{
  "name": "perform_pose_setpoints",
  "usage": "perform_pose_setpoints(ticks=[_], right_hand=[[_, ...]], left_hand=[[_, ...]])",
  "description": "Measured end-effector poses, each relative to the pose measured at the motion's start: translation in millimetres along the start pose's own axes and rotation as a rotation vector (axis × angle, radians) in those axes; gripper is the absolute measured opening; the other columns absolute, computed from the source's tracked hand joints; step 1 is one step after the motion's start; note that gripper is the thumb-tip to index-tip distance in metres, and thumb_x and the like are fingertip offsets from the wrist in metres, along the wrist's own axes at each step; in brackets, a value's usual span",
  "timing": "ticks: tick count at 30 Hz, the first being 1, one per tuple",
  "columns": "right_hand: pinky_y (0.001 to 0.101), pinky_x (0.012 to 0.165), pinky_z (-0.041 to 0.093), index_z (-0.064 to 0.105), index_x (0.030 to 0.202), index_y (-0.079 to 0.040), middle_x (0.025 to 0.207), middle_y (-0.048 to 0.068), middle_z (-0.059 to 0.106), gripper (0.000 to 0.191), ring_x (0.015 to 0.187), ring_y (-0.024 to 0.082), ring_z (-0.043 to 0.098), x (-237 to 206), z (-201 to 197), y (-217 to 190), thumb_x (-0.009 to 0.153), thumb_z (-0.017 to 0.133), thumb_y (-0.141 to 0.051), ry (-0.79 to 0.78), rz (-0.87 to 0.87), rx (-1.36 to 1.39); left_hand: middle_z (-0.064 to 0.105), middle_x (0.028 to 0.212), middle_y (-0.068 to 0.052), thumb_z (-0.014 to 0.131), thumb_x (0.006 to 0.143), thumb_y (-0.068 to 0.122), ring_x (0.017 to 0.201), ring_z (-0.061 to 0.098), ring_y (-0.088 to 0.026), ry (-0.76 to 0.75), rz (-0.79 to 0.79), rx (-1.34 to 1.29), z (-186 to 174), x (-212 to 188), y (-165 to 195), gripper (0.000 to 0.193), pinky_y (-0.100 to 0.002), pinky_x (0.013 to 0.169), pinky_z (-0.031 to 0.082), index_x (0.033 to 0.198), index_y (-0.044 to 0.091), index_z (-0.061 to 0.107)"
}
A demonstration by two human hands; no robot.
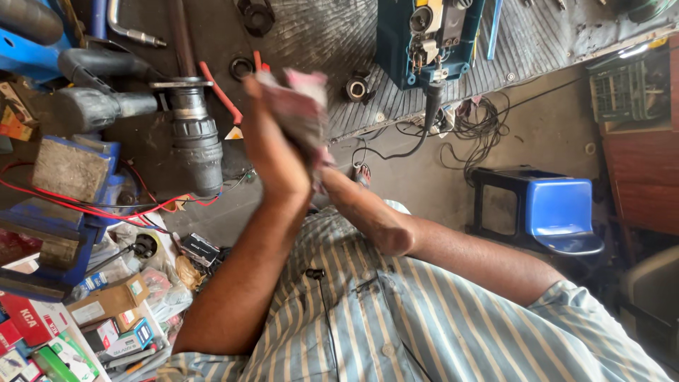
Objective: The person sits at a workbench and services a disassembled power tool. They wipe parts with a cloth, apply grease from a tube onto a plunger and bearing housing, and press the greased components together by hand.
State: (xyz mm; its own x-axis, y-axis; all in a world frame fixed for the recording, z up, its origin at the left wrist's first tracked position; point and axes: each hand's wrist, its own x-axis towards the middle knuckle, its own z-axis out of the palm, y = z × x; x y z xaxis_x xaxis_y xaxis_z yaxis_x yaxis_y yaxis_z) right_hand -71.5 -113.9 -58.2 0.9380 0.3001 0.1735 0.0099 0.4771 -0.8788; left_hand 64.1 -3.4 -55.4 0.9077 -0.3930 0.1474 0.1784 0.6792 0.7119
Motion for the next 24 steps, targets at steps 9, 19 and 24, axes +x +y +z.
perform_pose_setpoints(ticks=[9,19,24], right_hand=[[0.0513,0.110,0.042,0.029,0.151,-0.022,0.138,0.017,0.041,0.088,0.127,0.030,0.043,45.9,-29.7,32.1,0.086,0.086,-0.038,1.053,-0.121,-0.247],[0.0688,0.120,0.017,0.055,0.125,-0.021,0.155,0.022,0.033,0.057,0.149,0.043,0.031,32.2,-35.3,26.3,0.077,0.083,-0.034,0.104,-0.532,-1.378],[0.0634,0.120,0.029,0.055,0.128,-0.005,0.147,0.024,0.044,0.062,0.143,0.046,0.040,17.9,-46.3,21.5,0.072,0.078,-0.016,0.166,-0.242,-1.136]], left_hand=[[0.056,0.113,-0.012,0.054,0.097,0.060,0.101,0.054,-0.023,0.066,-0.398,-0.463,3.3,-38.4,-21.4,0.064,-0.034,0.083,0.049,0.123,0.002,0.053],[0.064,0.099,-0.007,0.054,0.109,0.037,0.078,0.062,-0.012,0.028,-0.714,0.199,-58.4,-46.2,-35.6,0.038,-0.026,0.057,0.050,0.114,0.001,0.062],[0.070,0.113,-0.013,0.035,0.105,0.055,0.094,0.071,-0.021,0.064,-0.780,0.379,-73.9,-33.4,4.2,0.062,-0.033,0.072,0.060,0.122,0.003,0.064]])
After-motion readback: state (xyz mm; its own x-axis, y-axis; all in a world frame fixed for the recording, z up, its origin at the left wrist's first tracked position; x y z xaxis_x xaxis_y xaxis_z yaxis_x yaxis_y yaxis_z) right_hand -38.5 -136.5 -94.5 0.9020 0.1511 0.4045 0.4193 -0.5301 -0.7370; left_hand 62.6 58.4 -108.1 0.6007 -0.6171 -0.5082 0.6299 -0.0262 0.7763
